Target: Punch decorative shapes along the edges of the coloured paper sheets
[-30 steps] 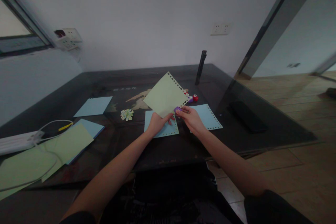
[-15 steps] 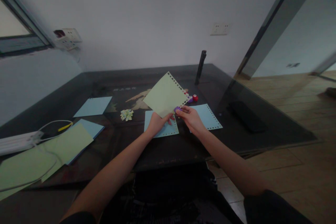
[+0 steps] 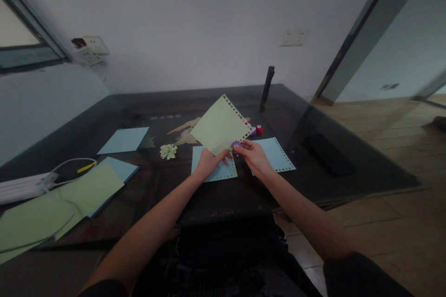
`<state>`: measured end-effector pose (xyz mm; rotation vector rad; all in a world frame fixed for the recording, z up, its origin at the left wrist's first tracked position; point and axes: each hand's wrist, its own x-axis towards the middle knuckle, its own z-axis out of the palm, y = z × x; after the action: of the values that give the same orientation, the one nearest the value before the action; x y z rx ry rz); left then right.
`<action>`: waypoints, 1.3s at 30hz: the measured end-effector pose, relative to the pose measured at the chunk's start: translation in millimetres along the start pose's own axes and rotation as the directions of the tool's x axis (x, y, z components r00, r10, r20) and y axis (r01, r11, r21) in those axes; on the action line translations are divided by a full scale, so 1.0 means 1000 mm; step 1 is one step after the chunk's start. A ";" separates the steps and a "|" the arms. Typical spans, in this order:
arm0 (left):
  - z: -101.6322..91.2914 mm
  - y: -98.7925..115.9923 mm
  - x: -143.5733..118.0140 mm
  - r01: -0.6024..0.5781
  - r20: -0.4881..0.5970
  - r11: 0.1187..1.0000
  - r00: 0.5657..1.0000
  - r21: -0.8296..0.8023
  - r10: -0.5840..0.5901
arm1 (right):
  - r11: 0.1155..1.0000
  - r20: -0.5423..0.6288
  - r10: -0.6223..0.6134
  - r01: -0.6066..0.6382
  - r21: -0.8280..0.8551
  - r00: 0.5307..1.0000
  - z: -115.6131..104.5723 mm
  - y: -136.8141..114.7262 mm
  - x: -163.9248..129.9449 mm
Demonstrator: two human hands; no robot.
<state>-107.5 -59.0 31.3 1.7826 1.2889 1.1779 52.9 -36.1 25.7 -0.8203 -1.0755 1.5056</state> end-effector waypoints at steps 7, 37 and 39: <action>0.001 -0.006 0.001 -0.016 0.001 1.000 1.000 0.012 0.016 | 1.000 -0.017 -0.008 0.008 0.008 1.000 0.000 0.001 0.001; 0.011 -0.001 -0.003 -0.015 -0.015 1.000 1.000 0.023 0.015 | 0.998 0.000 -0.057 0.057 -0.011 0.998 -0.004 -0.003 0.002; 0.011 -0.001 -0.003 -0.030 -0.006 0.998 1.000 0.053 0.031 | 0.998 0.007 -0.056 0.056 -0.005 0.998 -0.005 -0.002 0.003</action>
<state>-98.0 -61.4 24.9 1.8439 1.3125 1.1772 57.8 -32.1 26.1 -0.7828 -1.0988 1.4600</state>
